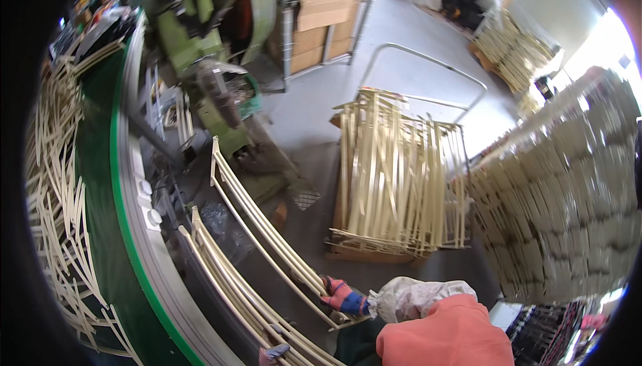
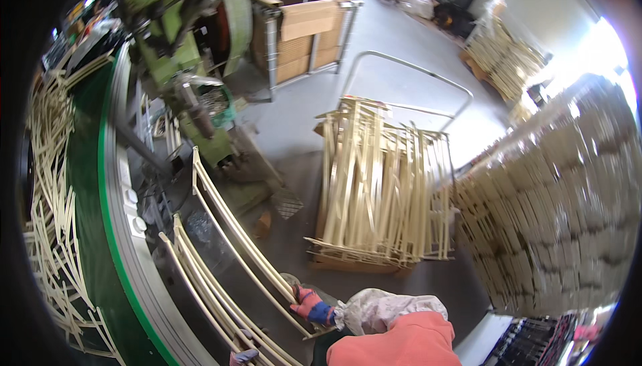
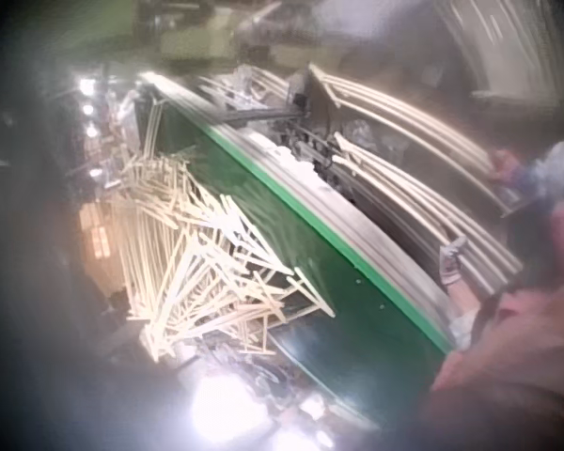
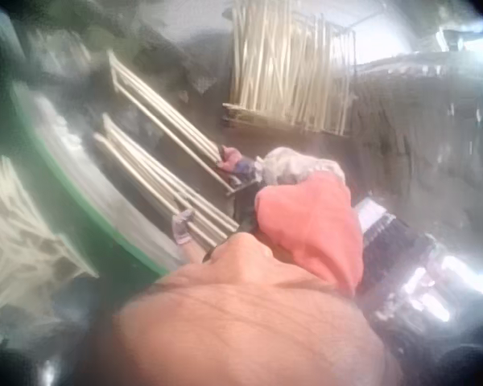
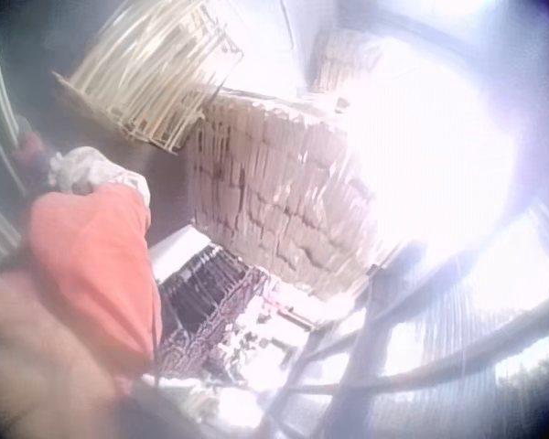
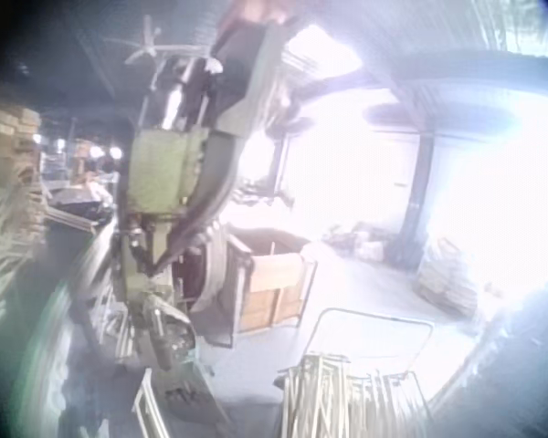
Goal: The person repeatedly picks up small wooden chair frames from a green conveyor belt and places them into a metal cart. The person handles the frames by hand, moving them from the belt to the cart in a repetitive cycle throughout the clip.
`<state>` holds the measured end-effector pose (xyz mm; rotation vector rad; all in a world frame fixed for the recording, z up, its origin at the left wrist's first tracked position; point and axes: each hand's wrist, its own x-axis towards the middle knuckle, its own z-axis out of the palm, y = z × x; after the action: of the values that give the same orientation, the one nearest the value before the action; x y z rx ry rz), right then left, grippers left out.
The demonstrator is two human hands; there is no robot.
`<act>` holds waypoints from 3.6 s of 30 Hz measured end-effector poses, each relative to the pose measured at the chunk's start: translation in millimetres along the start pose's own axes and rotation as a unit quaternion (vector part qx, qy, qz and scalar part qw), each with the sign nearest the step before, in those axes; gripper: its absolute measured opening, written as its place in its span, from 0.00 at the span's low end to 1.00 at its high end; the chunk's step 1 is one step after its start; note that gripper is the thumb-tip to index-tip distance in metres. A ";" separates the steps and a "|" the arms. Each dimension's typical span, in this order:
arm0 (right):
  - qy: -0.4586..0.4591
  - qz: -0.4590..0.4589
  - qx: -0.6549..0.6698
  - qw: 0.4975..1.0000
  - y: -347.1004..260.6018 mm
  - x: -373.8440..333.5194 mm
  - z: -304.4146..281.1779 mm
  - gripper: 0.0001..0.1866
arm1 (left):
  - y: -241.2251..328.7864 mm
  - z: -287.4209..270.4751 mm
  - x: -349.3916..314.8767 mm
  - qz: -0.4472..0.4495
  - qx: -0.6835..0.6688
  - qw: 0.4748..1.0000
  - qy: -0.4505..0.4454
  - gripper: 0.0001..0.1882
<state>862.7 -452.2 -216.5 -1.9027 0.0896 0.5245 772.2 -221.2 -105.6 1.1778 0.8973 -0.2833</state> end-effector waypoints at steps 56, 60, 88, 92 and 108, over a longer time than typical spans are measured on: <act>-0.070 -0.149 0.408 0.898 -9.6 -112.7 -260.5 0.17 | 2.1 292.9 -172.4 0.097 0.098 0.923 -0.360 0.23; 0.171 -0.241 0.390 0.872 -7.3 -125.5 -299.6 0.21 | 16.9 315.1 -154.1 0.085 0.165 0.913 -0.363 0.21; 0.253 -0.007 0.513 0.820 301.5 64.7 -439.9 0.15 | -1.7 442.7 -51.8 0.040 0.245 0.945 -0.211 0.10; 0.352 0.034 0.028 0.935 289.5 27.5 -421.6 0.19 | -30.8 477.3 -55.1 0.016 0.262 0.932 -0.251 0.10; 0.360 0.130 -0.243 0.891 239.2 -120.0 -405.8 0.32 | -203.8 721.7 -44.2 0.295 0.612 0.685 -0.264 0.37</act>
<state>809.7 -933.7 -256.5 -2.5147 0.7682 -0.0306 946.6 -951.1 -141.3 2.3648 -0.3939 -0.6933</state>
